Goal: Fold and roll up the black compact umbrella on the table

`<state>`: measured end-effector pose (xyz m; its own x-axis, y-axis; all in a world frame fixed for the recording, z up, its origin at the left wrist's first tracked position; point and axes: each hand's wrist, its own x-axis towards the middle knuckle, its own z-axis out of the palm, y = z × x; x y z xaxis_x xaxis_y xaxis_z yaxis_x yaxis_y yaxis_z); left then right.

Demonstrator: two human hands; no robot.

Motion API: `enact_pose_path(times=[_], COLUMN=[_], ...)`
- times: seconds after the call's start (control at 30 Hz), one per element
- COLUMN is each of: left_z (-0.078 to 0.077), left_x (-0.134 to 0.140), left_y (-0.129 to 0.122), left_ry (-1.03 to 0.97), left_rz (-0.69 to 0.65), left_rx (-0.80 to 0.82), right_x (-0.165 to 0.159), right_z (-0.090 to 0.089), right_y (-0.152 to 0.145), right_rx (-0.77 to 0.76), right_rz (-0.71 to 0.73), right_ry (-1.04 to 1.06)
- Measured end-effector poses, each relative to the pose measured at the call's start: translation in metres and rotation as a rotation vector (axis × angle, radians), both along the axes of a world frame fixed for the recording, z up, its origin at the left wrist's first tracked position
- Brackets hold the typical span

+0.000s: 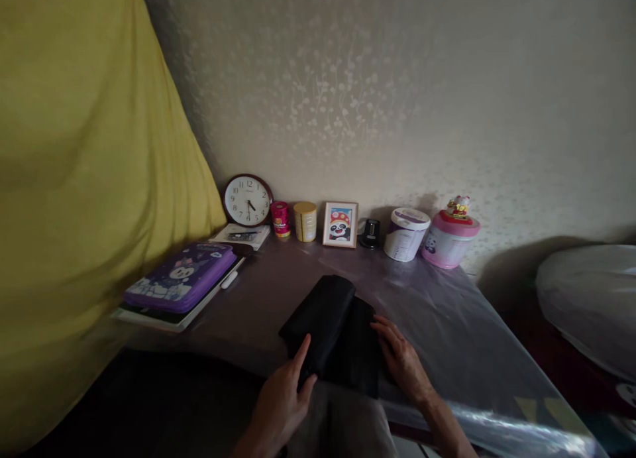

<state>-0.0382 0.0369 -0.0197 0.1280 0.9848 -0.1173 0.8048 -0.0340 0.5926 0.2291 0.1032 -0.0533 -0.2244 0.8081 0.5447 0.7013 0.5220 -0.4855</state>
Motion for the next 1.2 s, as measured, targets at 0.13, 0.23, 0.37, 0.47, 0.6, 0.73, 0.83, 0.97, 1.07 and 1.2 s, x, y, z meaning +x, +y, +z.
enact_pose_path(times=[0.13, 0.23, 0.37, 0.47, 0.6, 0.73, 0.83, 0.97, 1.07, 1.2], left_z=[0.001, 0.001, 0.001, 0.001, 0.001, -0.001, -0.003, -0.003, -0.002, -0.001], left_x=[0.000, -0.001, 0.000, 0.001, -0.001, -0.005, -0.006, -0.006, -0.006, -0.007], left_y=[0.001, 0.001, 0.000, -0.001, 0.001, 0.004, 0.006, 0.007, 0.007, 0.008], left_ry=[-0.010, -0.009, 0.004, 0.006, -0.032, -0.117, -0.142, -0.161, -0.165, -0.143], left_rz=[0.015, 0.020, 0.008, 0.000, 0.017, 0.012, 0.022, 0.022, 0.016, 0.024], left_rx=[-0.012, -0.013, 0.005, 0.016, 0.001, -0.007, -0.016, -0.004, -0.008, -0.025], right_x=[0.000, 0.004, -0.001, -0.019, -0.037, -0.035, -0.033, -0.041, -0.052, -0.066], right_z=[0.000, 0.001, 0.015, 0.027, 0.026, 0.014, 0.013, 0.017, 0.014, 0.015], right_y=[-0.002, -0.001, 0.004, 0.010, 0.021, 0.025, 0.025, 0.020, -0.002, -0.053], right_rx=[0.017, 0.022, 0.097, 0.110, 0.086, 0.025, 0.035, 0.034, -0.009, -0.046], right_rz=[0.061, 0.056, -0.040, 0.030, 0.058, 0.053, 0.041, 0.030, 0.094, 0.209], right_ry=[0.011, -0.005, -0.052, -0.080, -0.158, -0.269, -0.281, -0.318, -0.367, -0.354])
